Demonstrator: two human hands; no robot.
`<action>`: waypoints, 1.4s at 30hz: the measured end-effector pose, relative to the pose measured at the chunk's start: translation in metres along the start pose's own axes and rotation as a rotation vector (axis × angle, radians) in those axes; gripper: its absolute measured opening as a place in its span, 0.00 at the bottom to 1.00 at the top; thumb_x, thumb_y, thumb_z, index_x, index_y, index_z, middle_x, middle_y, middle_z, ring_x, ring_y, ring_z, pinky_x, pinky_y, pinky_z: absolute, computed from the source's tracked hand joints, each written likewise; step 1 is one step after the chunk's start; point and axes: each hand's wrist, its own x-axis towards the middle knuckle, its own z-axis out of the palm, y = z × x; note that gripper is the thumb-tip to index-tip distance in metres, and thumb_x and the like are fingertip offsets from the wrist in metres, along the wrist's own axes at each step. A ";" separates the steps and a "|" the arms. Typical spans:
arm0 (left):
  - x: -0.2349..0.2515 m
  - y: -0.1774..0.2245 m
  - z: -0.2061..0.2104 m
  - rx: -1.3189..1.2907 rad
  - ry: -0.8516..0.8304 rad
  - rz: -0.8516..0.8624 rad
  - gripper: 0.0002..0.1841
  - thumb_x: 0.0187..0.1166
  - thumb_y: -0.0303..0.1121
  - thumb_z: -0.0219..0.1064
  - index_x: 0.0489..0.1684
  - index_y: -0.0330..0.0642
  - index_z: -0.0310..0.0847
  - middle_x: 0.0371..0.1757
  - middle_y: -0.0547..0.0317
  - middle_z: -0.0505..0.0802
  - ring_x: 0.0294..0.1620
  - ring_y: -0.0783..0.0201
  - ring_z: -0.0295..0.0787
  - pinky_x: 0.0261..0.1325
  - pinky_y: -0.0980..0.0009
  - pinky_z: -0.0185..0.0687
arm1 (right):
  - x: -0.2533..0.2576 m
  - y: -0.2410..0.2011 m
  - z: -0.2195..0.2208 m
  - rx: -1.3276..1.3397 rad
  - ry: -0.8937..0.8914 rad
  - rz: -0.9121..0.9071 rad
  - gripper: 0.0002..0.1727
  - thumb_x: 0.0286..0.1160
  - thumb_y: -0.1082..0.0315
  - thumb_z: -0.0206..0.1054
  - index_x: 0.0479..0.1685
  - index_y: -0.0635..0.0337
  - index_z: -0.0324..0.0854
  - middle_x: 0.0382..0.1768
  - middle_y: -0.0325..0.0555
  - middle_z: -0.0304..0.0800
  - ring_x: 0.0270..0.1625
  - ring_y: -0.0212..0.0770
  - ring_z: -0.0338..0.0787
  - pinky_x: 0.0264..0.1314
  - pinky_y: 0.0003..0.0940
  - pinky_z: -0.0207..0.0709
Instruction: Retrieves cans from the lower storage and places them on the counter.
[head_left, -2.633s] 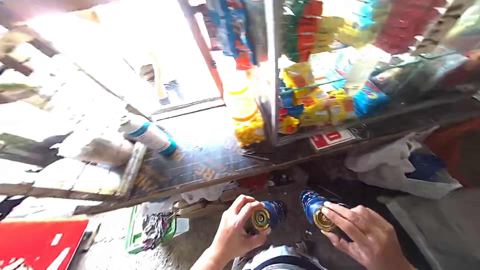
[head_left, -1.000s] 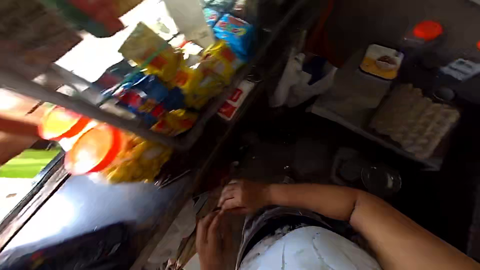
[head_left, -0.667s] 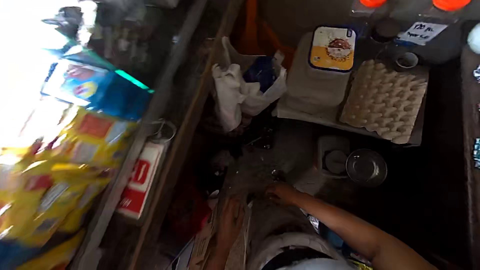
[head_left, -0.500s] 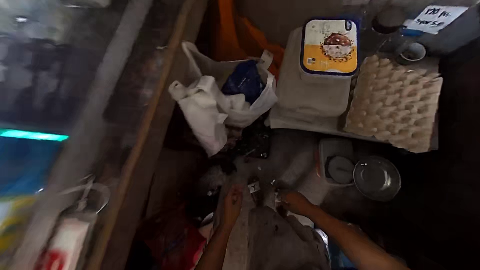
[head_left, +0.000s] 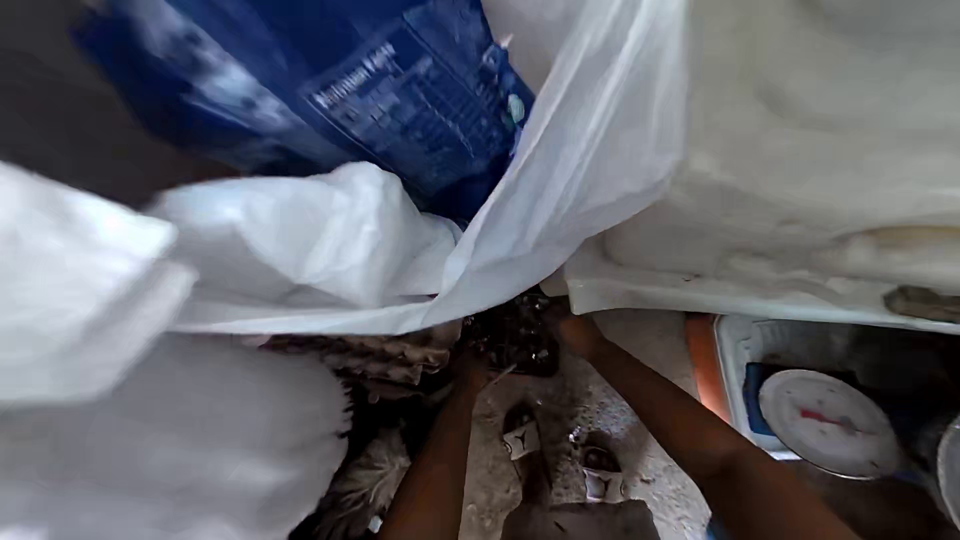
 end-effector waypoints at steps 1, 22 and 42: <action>0.010 -0.004 0.010 0.075 0.017 -0.032 0.32 0.82 0.45 0.68 0.79 0.29 0.71 0.79 0.32 0.78 0.82 0.40 0.72 0.84 0.46 0.66 | 0.028 0.008 0.015 0.061 0.009 0.072 0.25 0.91 0.61 0.52 0.81 0.60 0.74 0.78 0.64 0.77 0.82 0.64 0.75 0.84 0.64 0.65; 0.089 -0.038 0.076 -0.252 0.228 -0.083 0.49 0.68 0.51 0.80 0.86 0.31 0.61 0.73 0.34 0.83 0.76 0.42 0.80 0.78 0.47 0.74 | 0.027 -0.042 -0.051 0.323 0.163 0.031 0.28 0.91 0.61 0.58 0.80 0.73 0.70 0.80 0.67 0.74 0.86 0.50 0.71 0.88 0.28 0.55; -0.246 0.018 -0.077 -1.107 0.097 -0.290 0.30 0.81 0.41 0.72 0.75 0.28 0.70 0.59 0.32 0.88 0.50 0.46 0.91 0.54 0.53 0.90 | -0.251 -0.083 -0.056 -0.189 0.325 -0.525 0.20 0.74 0.58 0.74 0.57 0.64 0.90 0.51 0.64 0.94 0.53 0.68 0.93 0.52 0.63 0.86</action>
